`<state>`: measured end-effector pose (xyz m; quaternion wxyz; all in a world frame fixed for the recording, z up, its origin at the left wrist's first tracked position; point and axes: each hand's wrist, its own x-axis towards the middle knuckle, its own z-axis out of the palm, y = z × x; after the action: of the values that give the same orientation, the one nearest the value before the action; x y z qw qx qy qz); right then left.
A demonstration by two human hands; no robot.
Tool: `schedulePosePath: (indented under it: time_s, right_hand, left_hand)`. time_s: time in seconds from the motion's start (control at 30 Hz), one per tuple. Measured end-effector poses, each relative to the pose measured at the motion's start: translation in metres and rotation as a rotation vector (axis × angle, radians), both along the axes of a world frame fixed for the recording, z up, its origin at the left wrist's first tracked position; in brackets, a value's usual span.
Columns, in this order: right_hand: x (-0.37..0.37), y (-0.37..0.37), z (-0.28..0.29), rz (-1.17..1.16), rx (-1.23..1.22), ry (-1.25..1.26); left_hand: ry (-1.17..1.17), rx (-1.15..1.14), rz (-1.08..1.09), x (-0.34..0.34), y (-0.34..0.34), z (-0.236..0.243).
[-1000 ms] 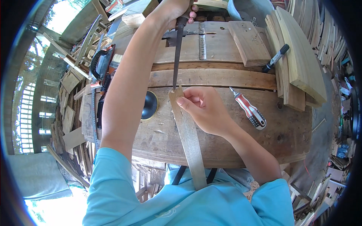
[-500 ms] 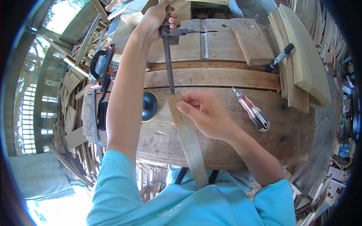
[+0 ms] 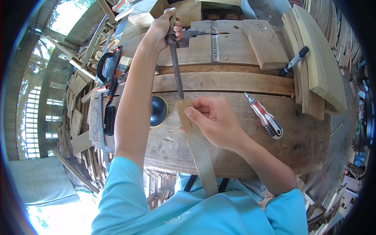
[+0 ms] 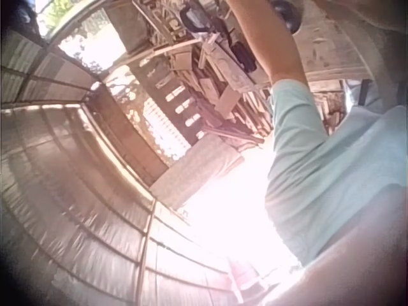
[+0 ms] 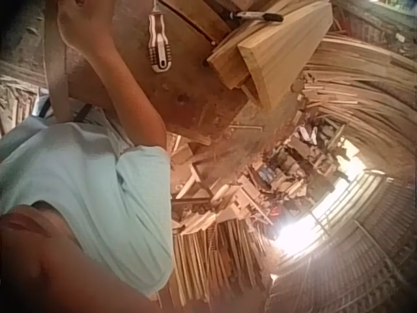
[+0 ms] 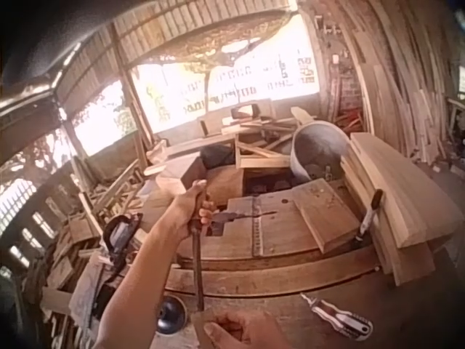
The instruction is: Using a chisel and a mallet to shape or notch a piece of wood on a workbench.
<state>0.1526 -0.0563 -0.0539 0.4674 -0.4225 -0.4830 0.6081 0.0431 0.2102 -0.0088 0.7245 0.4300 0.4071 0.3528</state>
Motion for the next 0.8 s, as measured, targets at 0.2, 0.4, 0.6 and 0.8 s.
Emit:
schedulePosePath:
  time_s: [0.2,0.4,0.6,0.8]
  right_hand:
    - [0.001,0.001,0.001,-0.006,-0.005,-0.042]
    - [-0.005,-0.002,0.001,-0.082,0.002,-0.01]
    - [-0.012,-0.007,0.004,-0.127,-0.061,0.097]
    - [-0.02,-0.01,0.001,-0.132,-0.087,0.165]
  left_hand:
    - [0.06,0.064,0.005,0.01,-0.003,0.006]
    - [0.197,0.141,-0.001,0.023,-0.009,0.018]
    - [0.23,0.138,0.028,0.012,-0.008,0.014]
    - [0.227,0.133,0.016,0.01,-0.007,0.016]
